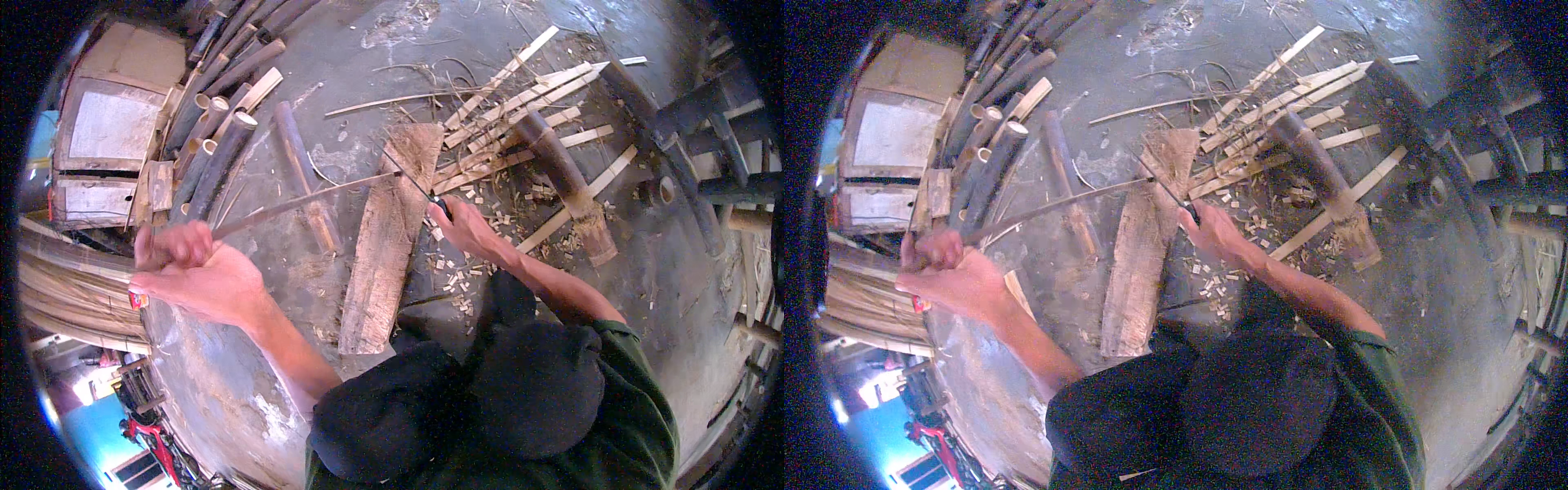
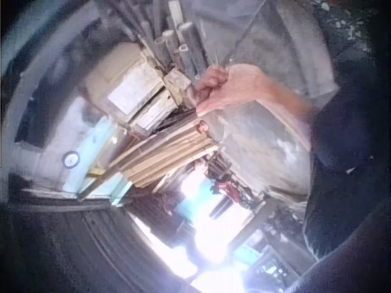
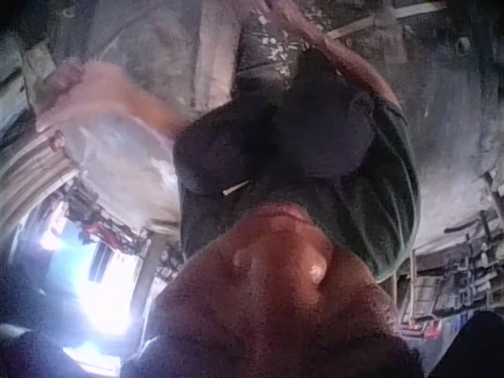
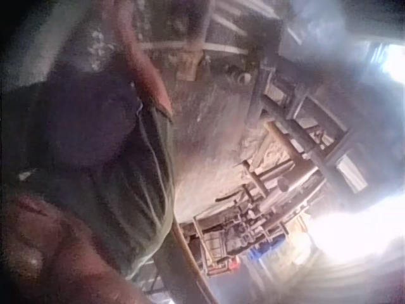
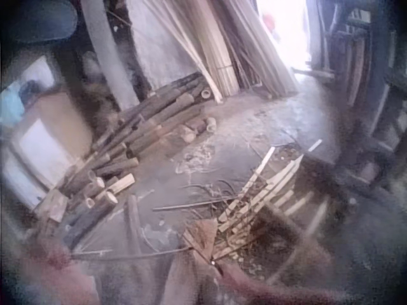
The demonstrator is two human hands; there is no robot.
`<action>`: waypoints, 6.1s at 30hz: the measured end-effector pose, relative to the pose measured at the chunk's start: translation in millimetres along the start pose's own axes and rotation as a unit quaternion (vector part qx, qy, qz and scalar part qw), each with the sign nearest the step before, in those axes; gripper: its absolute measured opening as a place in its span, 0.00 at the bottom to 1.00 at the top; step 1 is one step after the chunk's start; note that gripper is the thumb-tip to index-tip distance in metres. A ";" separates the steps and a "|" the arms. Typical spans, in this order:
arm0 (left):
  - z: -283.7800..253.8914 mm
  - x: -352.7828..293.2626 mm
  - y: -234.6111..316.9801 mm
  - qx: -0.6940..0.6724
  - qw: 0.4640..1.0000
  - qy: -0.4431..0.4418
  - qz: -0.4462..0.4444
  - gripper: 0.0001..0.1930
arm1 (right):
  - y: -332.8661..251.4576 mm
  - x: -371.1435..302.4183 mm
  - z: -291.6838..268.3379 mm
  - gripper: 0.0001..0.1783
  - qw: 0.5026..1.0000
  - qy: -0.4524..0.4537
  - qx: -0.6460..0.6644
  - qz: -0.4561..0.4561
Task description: The person sits on the floor and uses a knife to sharpen thin bamboo sticks. They repeatedly hold each stick against a wooden block and shave the tip to a point, then place the finished sticks aside.
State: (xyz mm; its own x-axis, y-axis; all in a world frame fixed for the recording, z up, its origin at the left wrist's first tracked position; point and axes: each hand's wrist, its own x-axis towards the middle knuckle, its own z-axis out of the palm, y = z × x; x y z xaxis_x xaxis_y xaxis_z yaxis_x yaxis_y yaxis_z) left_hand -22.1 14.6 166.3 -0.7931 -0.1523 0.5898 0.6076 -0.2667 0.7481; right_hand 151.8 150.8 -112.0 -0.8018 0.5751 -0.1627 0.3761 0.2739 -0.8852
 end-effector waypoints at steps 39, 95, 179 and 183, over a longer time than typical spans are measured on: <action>-1.4 5.6 -16.3 -0.029 0.999 -0.014 0.038 0.21 | -44.7 8.3 5.7 0.17 0.997 -0.014 0.059 -0.041; 19.5 -2.8 -14.0 0.068 0.991 0.115 0.025 0.26 | -14.3 22.5 12.7 0.20 1.000 0.004 0.005 -0.026; 12.2 13.5 -33.3 0.179 0.980 0.067 0.047 0.22 | -39.8 6.2 29.5 0.16 0.995 -0.002 0.025 -0.096; 14.6 18.1 -32.2 0.118 0.987 0.107 0.013 0.20 | -76.7 -11.5 23.2 0.15 0.988 -0.024 0.068 -0.135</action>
State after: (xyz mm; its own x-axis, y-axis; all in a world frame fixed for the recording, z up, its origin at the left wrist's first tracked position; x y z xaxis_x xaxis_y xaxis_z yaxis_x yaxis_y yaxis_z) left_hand -55.4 34.3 157.4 -0.7525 -0.3610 0.5509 0.6009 -0.0339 0.7986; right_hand 121.4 105.2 -52.4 -0.8863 0.4577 0.0704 0.0815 0.3038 -0.9492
